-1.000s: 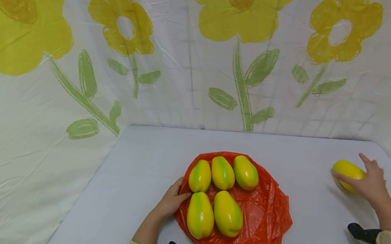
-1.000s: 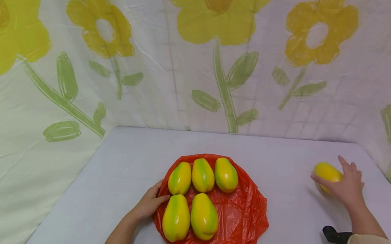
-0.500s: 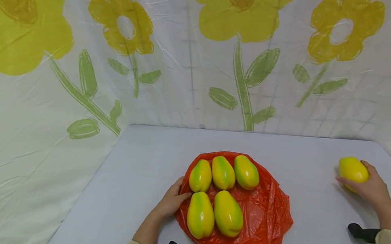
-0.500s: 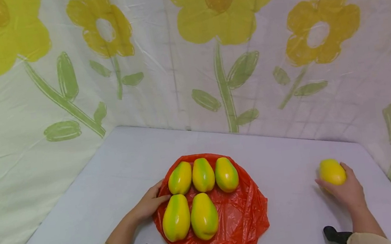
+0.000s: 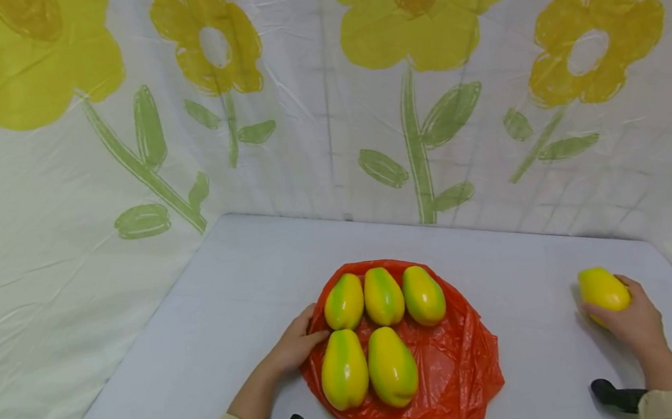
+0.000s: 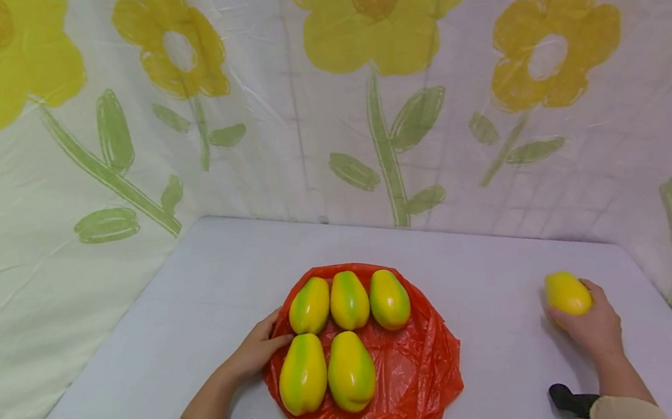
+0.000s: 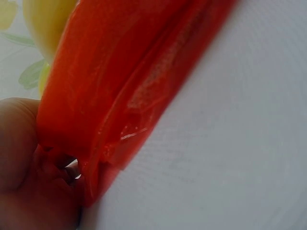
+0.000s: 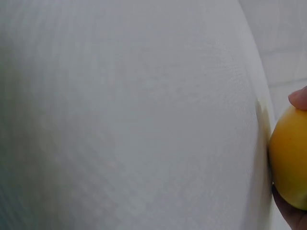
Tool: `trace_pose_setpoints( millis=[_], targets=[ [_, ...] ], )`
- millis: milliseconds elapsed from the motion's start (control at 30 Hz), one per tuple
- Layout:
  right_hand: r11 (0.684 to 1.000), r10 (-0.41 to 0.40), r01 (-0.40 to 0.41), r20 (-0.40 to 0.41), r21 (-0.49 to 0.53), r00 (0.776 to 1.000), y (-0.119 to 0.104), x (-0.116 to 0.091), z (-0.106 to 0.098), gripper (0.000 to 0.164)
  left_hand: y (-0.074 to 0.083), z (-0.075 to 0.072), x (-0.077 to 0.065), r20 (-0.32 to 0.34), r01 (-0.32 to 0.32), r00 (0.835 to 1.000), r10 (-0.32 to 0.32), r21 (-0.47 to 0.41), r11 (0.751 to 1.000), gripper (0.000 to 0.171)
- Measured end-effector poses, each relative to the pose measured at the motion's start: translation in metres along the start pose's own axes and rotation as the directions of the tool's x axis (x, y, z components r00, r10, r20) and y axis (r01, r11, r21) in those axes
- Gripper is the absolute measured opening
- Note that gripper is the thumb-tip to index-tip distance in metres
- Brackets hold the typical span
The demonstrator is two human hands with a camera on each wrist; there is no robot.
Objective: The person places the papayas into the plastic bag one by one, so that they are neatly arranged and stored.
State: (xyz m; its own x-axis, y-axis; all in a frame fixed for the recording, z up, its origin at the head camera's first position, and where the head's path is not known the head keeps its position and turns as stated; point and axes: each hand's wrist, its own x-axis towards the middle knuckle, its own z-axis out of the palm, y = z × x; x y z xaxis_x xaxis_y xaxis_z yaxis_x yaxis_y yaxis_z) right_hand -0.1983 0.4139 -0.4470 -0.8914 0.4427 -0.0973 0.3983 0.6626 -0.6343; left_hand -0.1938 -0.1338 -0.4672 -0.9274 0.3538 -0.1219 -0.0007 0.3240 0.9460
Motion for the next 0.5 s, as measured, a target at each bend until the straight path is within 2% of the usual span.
trace_pose_setpoints(
  millis=[500],
  targets=[
    [1.0,0.016,-0.015,-0.033,0.016,0.999,-0.0024,-0.0022,0.0021,0.088,0.0,-0.0001,-0.0004,0.0,-0.001,1.0,0.001,-0.019,1.0,0.045]
  ],
)
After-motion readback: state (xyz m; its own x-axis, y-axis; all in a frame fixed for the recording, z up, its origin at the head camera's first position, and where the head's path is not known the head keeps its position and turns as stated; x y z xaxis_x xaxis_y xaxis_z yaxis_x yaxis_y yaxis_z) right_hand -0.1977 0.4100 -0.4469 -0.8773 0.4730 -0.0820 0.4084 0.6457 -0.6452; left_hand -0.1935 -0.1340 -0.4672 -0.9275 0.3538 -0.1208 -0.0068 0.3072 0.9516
